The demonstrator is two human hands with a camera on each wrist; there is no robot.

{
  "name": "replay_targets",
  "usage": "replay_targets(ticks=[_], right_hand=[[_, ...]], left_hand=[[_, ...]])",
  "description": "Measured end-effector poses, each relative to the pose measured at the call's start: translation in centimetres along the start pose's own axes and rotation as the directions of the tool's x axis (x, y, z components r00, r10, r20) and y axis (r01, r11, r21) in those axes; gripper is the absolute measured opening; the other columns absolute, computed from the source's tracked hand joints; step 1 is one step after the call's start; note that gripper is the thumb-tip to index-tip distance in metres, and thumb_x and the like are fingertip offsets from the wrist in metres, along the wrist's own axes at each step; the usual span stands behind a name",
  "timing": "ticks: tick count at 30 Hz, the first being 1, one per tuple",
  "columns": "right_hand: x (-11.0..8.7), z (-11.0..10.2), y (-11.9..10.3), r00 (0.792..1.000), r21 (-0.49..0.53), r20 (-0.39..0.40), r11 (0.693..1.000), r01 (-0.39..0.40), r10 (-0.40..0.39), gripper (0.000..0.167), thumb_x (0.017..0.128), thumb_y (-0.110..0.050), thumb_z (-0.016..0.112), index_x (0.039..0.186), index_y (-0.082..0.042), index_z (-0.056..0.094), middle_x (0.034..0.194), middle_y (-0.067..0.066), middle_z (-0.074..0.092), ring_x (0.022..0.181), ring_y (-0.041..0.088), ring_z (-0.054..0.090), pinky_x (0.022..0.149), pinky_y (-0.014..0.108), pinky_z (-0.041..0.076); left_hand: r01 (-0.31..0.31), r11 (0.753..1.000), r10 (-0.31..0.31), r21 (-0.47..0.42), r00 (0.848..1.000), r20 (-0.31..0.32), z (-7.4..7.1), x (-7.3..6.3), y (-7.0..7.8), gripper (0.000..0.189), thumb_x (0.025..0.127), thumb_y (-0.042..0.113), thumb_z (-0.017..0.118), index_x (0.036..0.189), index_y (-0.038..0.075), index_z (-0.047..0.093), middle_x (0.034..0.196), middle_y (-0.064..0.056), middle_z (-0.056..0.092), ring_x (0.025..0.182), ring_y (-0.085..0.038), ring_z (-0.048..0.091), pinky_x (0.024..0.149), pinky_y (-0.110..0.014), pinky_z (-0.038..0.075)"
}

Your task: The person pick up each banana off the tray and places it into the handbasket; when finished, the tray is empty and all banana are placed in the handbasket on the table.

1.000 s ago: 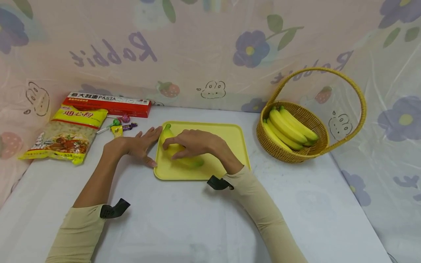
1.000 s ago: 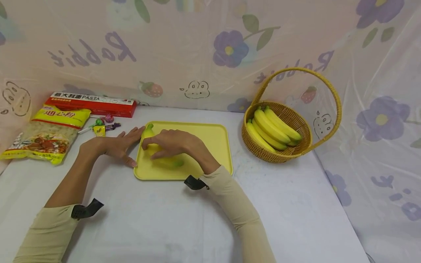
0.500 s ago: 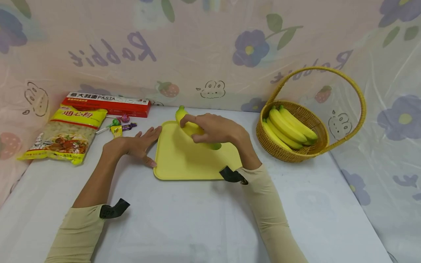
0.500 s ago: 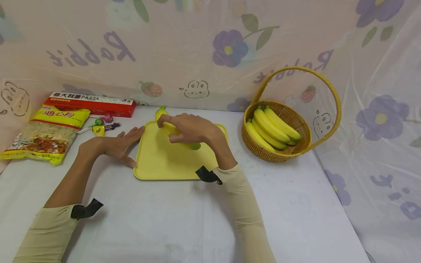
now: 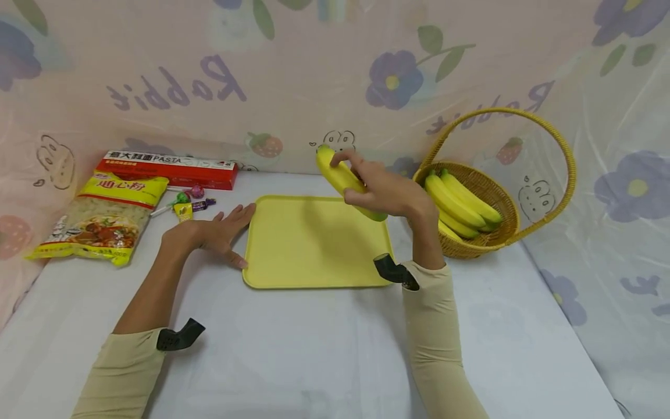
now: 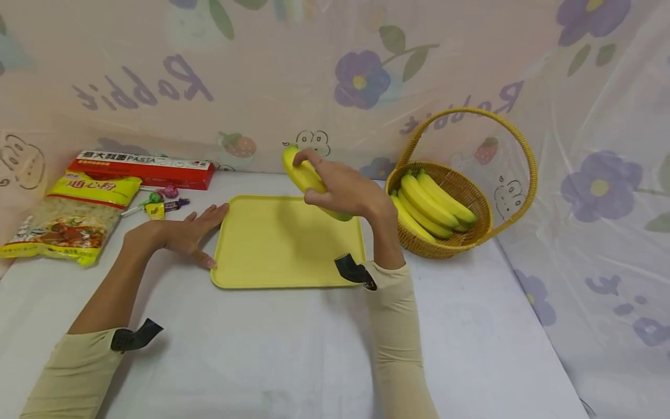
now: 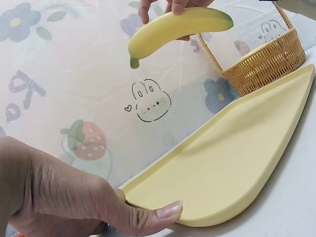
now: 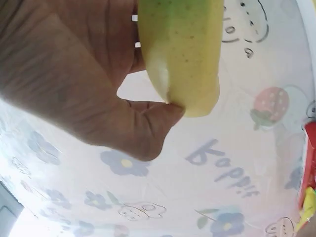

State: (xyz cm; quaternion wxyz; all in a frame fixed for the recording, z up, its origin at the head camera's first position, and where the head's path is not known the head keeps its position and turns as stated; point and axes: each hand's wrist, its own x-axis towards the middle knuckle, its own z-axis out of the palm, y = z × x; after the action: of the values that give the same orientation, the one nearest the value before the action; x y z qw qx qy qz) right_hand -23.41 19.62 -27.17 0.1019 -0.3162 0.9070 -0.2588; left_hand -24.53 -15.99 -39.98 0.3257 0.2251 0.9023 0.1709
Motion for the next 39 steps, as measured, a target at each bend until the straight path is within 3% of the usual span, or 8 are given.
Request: replay_targets(ticks=[9,15,21,27,31,35,39], right_hand=[[-2.2,-2.0,1.2,0.991,-0.023,-0.124,0.998,-0.054,0.051,0.054,0.098,-0.019,0.057,0.147,-0.017,0.034,0.095,0.012,0.061,0.074,0.022,0.055,0.070,0.034,0.047],[-4.0,-3.0,2.4,0.978,-0.017,-0.181,0.994,-0.107,0.103,0.056,0.099,-0.018,0.063,0.147,-0.016,0.035,0.099,0.014,0.065,0.083,0.024,0.058,0.075,0.030,0.048],[-6.4,-4.1,3.6,0.955,-0.040,-0.226,0.977,-0.207,0.193,0.060,0.100,-0.022,0.068,0.150,-0.016,0.037,0.115,0.017,0.070,0.102,0.027,0.066,0.086,0.029,0.050],[-7.8,-5.0,4.9,0.944,-0.048,-0.241,0.969,-0.243,0.225,0.060,0.100,-0.018,0.069,0.151,-0.011,0.040,0.121,0.022,0.068,0.111,0.031,0.064,0.092,0.028,0.047],[-9.2,-5.5,5.8,0.928,-0.039,-0.237,0.952,-0.303,0.286,0.061,0.100,-0.018,0.069,0.154,-0.011,0.039,0.128,0.025,0.067,0.119,0.035,0.064,0.099,0.037,0.049],[-10.6,-5.7,6.7,0.912,-0.031,-0.212,0.930,-0.365,0.351,0.062,0.101,-0.017,0.068,0.155,-0.008,0.039,0.137,0.028,0.062,0.125,0.041,0.059,0.107,0.056,0.048],[-11.4,-6.1,7.6,0.897,-0.087,-0.174,0.901,-0.425,0.406,0.063,0.100,-0.016,0.068,0.154,-0.001,0.039,0.138,0.030,0.057,0.124,0.044,0.055,0.108,0.061,0.046]], left_hand=[[0.002,1.000,-0.002,-0.001,1.000,-0.003,0.1,0.0,-0.2,0.146,0.072,0.052,0.090,0.166,0.004,-0.010,0.175,-0.024,-0.010,0.162,-0.047,-0.012,0.128,-0.071,-0.004],[-0.005,1.000,0.005,0.010,1.000,0.001,0.2,0.2,-0.3,0.145,0.074,0.053,0.089,0.166,0.003,-0.011,0.176,-0.023,-0.010,0.163,-0.046,-0.012,0.129,-0.070,-0.004],[0.005,1.000,-0.005,0.007,1.000,0.000,0.1,-0.1,-0.1,0.143,0.074,0.051,0.089,0.166,0.003,-0.010,0.175,-0.024,-0.010,0.162,-0.047,-0.011,0.129,-0.070,-0.004],[0.023,1.000,-0.023,-0.015,1.000,0.001,0.3,-0.5,-0.3,0.145,0.074,0.054,0.089,0.166,0.003,-0.010,0.175,-0.024,-0.011,0.162,-0.048,-0.012,0.128,-0.072,-0.004],[0.005,1.000,-0.005,-0.013,1.000,-0.008,0.4,-0.4,-0.2,0.143,0.074,0.054,0.089,0.166,0.003,-0.008,0.175,-0.024,-0.010,0.162,-0.048,-0.010,0.129,-0.071,-0.003],[-0.012,1.000,0.011,-0.012,1.000,-0.001,0.3,-0.4,0.0,0.143,0.075,0.053,0.089,0.166,0.001,-0.008,0.175,-0.025,-0.010,0.162,-0.049,-0.010,0.128,-0.072,-0.003],[-0.002,1.000,0.002,-0.007,1.000,-0.003,0.0,-0.5,0.2,0.143,0.075,0.053,0.089,0.166,0.003,-0.009,0.175,-0.024,-0.010,0.162,-0.049,-0.010,0.128,-0.072,-0.003]])
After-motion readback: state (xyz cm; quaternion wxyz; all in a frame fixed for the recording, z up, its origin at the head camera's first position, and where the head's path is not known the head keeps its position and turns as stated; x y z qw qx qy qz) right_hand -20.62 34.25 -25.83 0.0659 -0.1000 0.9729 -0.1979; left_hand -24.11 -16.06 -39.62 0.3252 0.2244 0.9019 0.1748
